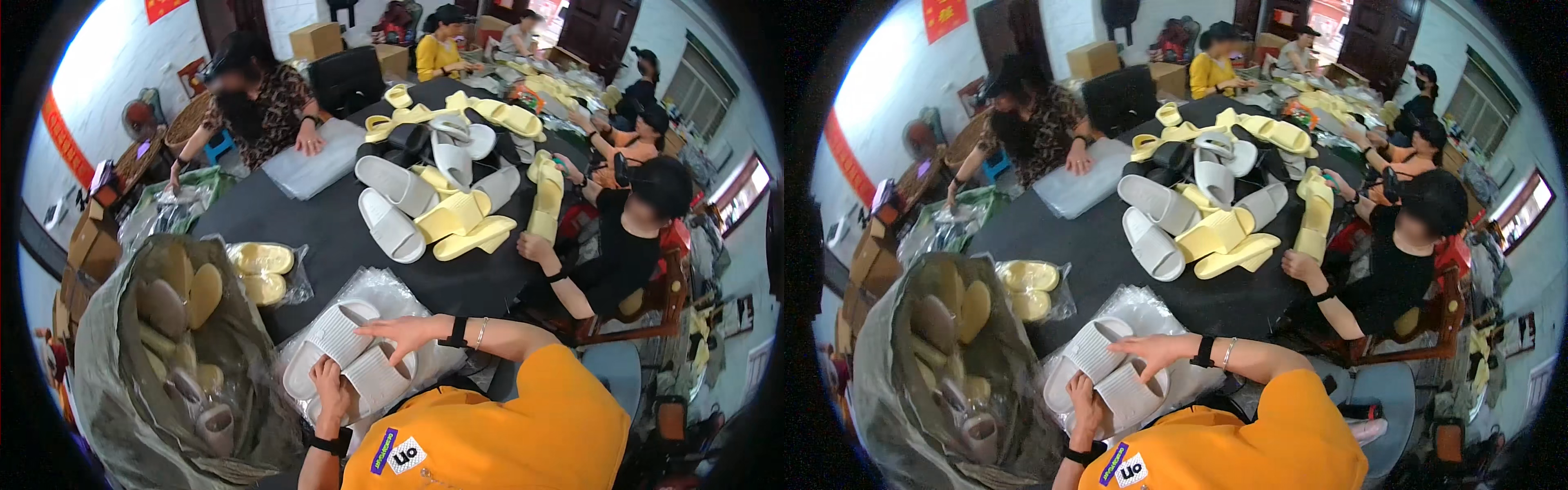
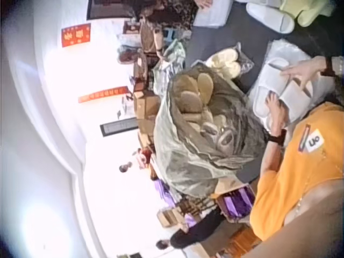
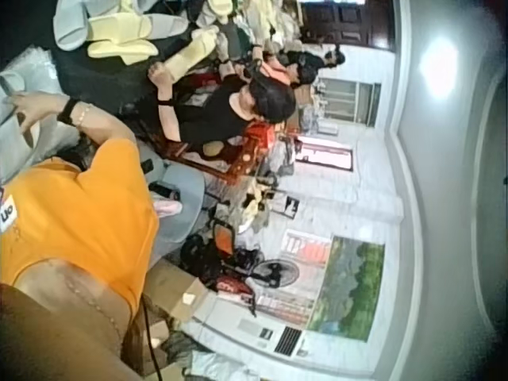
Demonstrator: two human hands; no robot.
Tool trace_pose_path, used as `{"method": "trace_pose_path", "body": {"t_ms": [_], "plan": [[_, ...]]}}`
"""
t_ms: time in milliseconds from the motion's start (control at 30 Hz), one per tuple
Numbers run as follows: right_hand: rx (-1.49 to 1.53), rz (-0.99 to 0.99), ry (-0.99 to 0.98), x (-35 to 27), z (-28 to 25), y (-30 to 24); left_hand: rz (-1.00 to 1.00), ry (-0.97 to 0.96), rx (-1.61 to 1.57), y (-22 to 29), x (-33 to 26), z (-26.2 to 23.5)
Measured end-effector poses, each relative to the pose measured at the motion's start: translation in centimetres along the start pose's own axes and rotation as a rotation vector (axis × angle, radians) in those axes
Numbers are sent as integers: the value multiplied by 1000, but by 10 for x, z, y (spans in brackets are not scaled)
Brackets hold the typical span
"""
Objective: Packaging different pairs of slippers and sandals into plastic bags from a large sack.
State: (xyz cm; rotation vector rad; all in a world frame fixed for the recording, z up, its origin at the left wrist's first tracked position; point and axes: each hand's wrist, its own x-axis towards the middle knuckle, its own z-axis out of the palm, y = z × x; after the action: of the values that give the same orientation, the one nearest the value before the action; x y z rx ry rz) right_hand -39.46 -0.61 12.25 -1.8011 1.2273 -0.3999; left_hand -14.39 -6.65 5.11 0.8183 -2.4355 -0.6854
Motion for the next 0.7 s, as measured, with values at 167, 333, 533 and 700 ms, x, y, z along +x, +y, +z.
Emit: {"method": "trace_pose_path", "body": {"t_ms": [167, 333, 533, 700], "plan": [[165, -214, 111, -8, -1, 5, -62, 110, -246, 14, 18, -4], [76, -127, 399, -7, -17, -15, -45, 72, -226, 21, 41, -10], [-106, -140, 732, -32, -104, -6, -210, 306, -213, 16, 5, -2], [-126, 69, 1339, -85, -226, 24, -441, 102, -186, -14, -56, 38]]}}
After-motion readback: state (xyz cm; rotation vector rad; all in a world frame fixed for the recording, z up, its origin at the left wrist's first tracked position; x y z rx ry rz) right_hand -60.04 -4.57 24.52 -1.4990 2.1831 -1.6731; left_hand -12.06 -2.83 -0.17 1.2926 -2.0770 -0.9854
